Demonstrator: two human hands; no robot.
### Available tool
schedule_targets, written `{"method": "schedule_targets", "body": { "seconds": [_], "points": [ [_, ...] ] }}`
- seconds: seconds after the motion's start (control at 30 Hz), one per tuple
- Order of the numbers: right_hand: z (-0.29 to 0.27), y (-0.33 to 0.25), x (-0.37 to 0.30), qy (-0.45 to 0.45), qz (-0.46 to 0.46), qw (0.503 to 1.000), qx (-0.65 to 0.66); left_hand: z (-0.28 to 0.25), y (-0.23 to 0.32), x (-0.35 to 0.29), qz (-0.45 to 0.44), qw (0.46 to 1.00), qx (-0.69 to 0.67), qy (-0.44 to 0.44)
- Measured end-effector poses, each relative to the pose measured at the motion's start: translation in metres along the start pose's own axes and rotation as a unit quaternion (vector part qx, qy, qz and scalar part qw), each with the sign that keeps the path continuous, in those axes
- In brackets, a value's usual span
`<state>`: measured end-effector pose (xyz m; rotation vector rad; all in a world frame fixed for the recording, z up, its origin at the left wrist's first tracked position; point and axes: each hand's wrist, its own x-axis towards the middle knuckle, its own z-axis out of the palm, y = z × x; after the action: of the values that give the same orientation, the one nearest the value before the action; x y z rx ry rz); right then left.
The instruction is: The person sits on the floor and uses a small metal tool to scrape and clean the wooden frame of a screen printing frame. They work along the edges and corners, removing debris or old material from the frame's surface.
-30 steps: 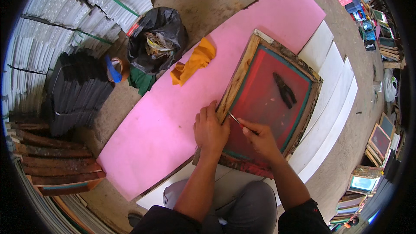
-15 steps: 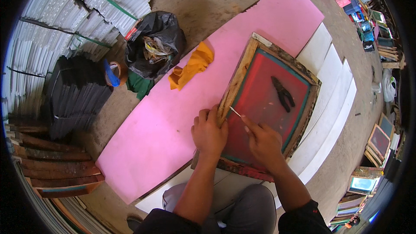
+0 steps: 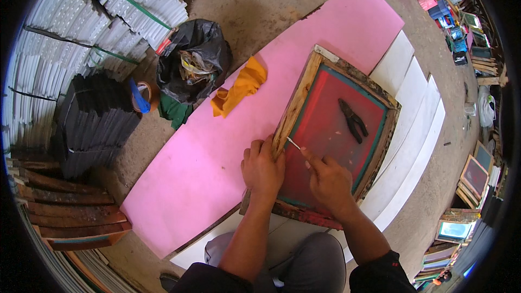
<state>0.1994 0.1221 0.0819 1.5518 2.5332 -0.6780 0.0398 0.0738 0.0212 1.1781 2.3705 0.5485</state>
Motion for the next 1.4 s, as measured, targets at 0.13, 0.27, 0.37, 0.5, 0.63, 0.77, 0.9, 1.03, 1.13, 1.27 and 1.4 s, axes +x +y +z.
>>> {"method": "schedule_targets", "body": {
  "seconds": [0.13,0.27,0.37,0.5,0.63,0.77,0.9,1.03,1.13,1.27,1.4],
  "points": [
    [0.0,-0.007,-0.001,0.02,-0.006,0.999,-0.034,0.0,-0.002,0.001,0.01,1.0,-0.018,0.011],
    [0.001,-0.024,-0.001,0.001,-0.006,0.986,-0.166,0.002,-0.005,0.002,0.033,0.999,-0.033,0.014],
    [0.002,-0.031,-0.003,-0.018,0.006,0.983,-0.182,-0.002,-0.002,0.004,0.02,0.999,-0.044,-0.007],
    [0.001,-0.003,0.006,-0.04,0.0,0.998,0.038,-0.006,-0.001,0.003,0.012,0.999,-0.041,-0.014],
    [-0.001,-0.003,0.005,-0.029,0.019,0.996,0.081,-0.003,-0.002,0.002,0.025,0.998,-0.048,0.009],
    [0.024,0.028,0.01,-0.023,0.018,0.971,0.239,-0.005,0.001,0.003,0.029,0.998,-0.05,0.007],
    [0.006,0.004,0.003,-0.042,0.008,0.999,-0.016,-0.002,-0.003,0.002,0.02,0.999,-0.043,0.006],
    [0.039,0.027,0.008,-0.01,0.017,0.957,0.289,-0.002,-0.003,0.001,0.024,0.998,-0.05,0.007],
    [0.05,0.036,0.01,-0.045,0.048,0.907,0.416,-0.003,-0.003,0.002,0.024,0.999,-0.045,0.008],
    [0.038,0.026,0.008,0.04,-0.026,0.94,0.337,-0.003,-0.003,0.002,0.019,0.999,-0.05,0.004],
    [0.037,0.029,0.007,0.087,-0.089,0.988,0.092,-0.005,-0.001,0.002,0.007,0.999,-0.045,0.002]
  ]
}}
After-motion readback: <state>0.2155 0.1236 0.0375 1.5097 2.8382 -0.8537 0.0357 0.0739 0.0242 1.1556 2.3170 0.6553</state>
